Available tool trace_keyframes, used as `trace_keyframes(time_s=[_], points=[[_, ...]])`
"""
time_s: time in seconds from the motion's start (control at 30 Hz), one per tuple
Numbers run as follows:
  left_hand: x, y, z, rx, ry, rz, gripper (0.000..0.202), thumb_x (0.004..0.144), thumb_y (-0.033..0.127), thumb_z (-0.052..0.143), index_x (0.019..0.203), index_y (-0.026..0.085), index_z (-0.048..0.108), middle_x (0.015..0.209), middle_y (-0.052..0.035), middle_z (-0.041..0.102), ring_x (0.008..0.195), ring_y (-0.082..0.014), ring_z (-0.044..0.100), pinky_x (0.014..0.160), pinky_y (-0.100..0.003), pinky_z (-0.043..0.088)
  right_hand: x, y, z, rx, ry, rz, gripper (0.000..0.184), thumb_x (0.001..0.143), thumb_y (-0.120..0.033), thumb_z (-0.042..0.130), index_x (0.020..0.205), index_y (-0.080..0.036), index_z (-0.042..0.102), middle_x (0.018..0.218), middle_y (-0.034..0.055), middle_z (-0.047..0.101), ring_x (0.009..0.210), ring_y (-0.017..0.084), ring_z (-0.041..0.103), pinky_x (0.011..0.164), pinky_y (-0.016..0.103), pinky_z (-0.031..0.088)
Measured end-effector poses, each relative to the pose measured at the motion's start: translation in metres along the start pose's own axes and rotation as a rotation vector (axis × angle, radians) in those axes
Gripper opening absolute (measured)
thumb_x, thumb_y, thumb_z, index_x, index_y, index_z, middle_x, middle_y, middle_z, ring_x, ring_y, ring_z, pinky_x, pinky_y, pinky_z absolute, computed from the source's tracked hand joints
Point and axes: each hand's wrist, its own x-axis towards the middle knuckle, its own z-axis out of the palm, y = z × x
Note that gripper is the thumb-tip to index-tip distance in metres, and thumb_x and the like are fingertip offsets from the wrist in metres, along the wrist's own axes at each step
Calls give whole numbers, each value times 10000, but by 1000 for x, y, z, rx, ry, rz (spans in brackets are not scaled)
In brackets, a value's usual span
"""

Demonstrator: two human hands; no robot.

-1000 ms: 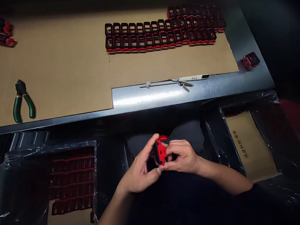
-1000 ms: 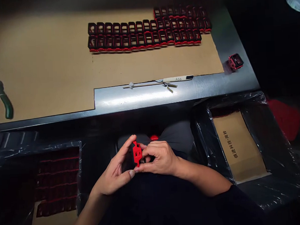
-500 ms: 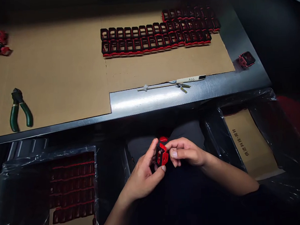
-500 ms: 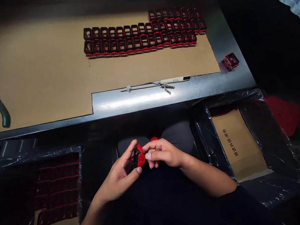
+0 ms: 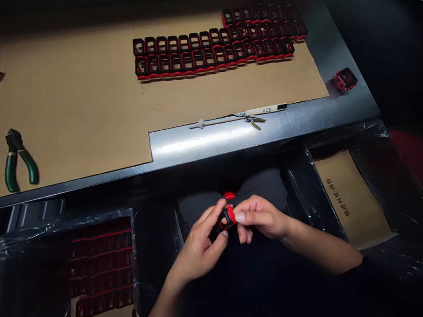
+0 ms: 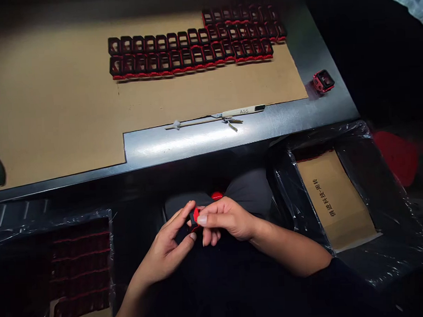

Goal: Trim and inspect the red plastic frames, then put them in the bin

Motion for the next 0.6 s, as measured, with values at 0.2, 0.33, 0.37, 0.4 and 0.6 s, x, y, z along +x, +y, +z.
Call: trace_keyframes(time_s=[0.2, 0.33, 0.37, 0.4, 0.6], points=[[-1, 2, 1, -58, 51, -87, 754, 878, 115, 551, 1544, 357, 295, 1567, -48, 435, 1461, -251, 403, 1199, -468, 366, -6, 2, 3, -253, 55, -162, 268, 829, -394, 764, 832, -126, 771, 671, 29, 718, 589, 111, 638, 630, 231, 529], [-5, 6, -1, -71, 125, -193, 693, 887, 230, 565, 1535, 279, 325, 1534, -108, 446, 1377, -303, 497, 1076, -472, 500, -8, 5, 1, -456, 68, -325, 206, 879, -312, 718, 806, -126, 770, 705, 34, 718, 620, 122, 625, 634, 236, 501], [-6, 8, -1, -57, 137, -206, 676, 889, 278, 577, 1525, 258, 348, 1508, -123, 465, 1335, -314, 534, 1023, -462, 539, -9, 5, 1, -483, 64, -353, 197, 880, -302, 716, 808, -126, 769, 699, 29, 712, 611, 119, 616, 618, 232, 491], [-6, 11, -1, -34, 149, -211, 669, 885, 322, 593, 1511, 239, 372, 1479, -134, 486, 1301, -321, 559, 982, -453, 561, -9, 5, 1, -509, 64, -379, 191, 879, -294, 716, 802, -126, 767, 693, 25, 705, 601, 115, 606, 605, 227, 482], [-1, 23, 5, 154, 228, -164, 715, 816, 396, 688, 1452, 197, 430, 1345, -141, 567, 1203, -304, 617, 970, -441, 561, -8, 9, -1, -613, 66, -494, 154, 881, -285, 714, 826, -152, 769, 782, 49, 751, 669, 143, 677, 638, 233, 517]])
